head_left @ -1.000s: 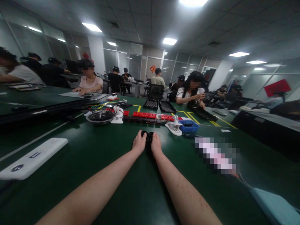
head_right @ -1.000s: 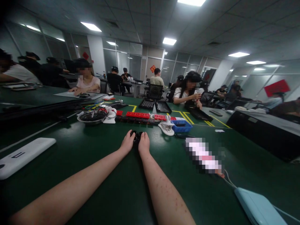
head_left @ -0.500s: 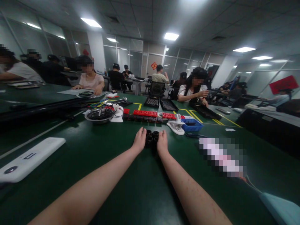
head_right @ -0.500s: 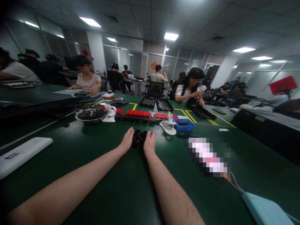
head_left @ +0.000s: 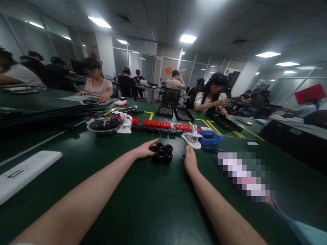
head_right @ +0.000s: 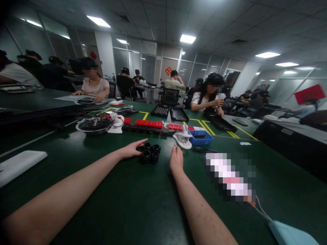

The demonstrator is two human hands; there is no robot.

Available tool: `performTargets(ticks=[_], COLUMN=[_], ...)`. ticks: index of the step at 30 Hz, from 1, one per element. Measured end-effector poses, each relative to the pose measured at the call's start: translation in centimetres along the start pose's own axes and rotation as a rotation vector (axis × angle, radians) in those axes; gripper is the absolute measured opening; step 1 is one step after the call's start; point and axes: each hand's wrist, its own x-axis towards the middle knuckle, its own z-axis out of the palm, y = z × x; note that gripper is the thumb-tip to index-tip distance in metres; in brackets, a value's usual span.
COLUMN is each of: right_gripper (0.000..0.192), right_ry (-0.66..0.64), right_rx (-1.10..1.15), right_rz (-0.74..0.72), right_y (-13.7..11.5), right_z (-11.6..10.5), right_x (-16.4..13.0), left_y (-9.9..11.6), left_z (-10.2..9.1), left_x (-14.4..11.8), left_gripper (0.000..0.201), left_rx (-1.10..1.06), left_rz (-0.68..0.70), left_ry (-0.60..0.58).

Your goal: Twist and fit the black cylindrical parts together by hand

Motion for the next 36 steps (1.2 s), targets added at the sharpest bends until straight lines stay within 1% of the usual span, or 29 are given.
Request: performTargets(ticks=[3,7,11,14,17,21,23,24,25,27,29,30,32,34,36], right_gripper=[0.025,0.026,0.025,0.024,0.022,0.021,0.021,0.021,0.022,0.022,0.023,0.024,0.026,0.023,0.019], right_ry=[-0.018,-0.043,-0.057,-0.061,-0.065,-0.066,-0.059,-0.055,-0.054,-0.074,-0.141,-0.193,-0.312,-0.413,-0.475], right_rx=[-0.038,-0.079,-0.115,-0.139,-0.157,-0.175,-0.187,-0.195,-0.204,-0.230,-0.268,-0.290,-0.335,-0.382,-0.424], right_rz=[-0.018,-0.039,-0.057,-0.071,-0.093,-0.134,-0.161,-0.181,-0.207,-0.281,-0.377,-0.424,-0.503,-0.543,-0.554], right_y=[-0.2,-0.3,-0.4,-0.5,-0.5,-0.6,-1.0,-1.3,-1.7,-2.8,-4.0,-4.6,-5.4,-5.8,-5.8], right_z=[0.1,0.0,-0.1,-0.2,-0.2,-0.2,-0.3,-0.4,-0.6,-1.0,-1.2,-1.3,-1.2,-0.9,-0.6], right_x=[0.0,0.0,-0.1,-0.1,-0.1,-0.1,-0.2,-0.3,-0.6,-1.6,-3.0,-3.8,-5.3,-6.4,-7.0], left_y=[-0.4,-0.4,-0.2,-0.3,-0.7,-1.0,-0.8,-0.6,-0.2,0.8,2.2,2.9,4.5,5.8,6.7], left_z=[0.2,0.6,0.6,-0.1,-1.8,-4.4,-4.7,-4.4,-3.9,-2.0,0.6,2.1,5.0,7.5,9.4], left_x=[0.6,0.8,0.7,0.0,-1.9,-6.4,-9.2,-10.5,-11.9,-14.4,-16.5,-17.2,-18.1,-18.1,-17.6], left_gripper=[0.081,0.079,0.070,0.066,0.062,0.059,0.058,0.057,0.056,0.053,0.053,0.051,0.047,0.049,0.052], left_rx=[0.014,0.058,0.151,0.231,0.312,0.400,0.421,0.426,0.431,0.432,0.437,0.435,0.465,0.495,0.491], left_rz=[0.021,0.039,0.028,0.002,-0.041,-0.110,-0.135,-0.141,-0.148,-0.137,-0.147,-0.122,-0.029,0.070,0.138], left_ry=[-0.015,0.001,0.098,0.202,0.295,0.391,0.409,0.414,0.419,0.405,0.341,0.268,0.130,0.016,-0.054])
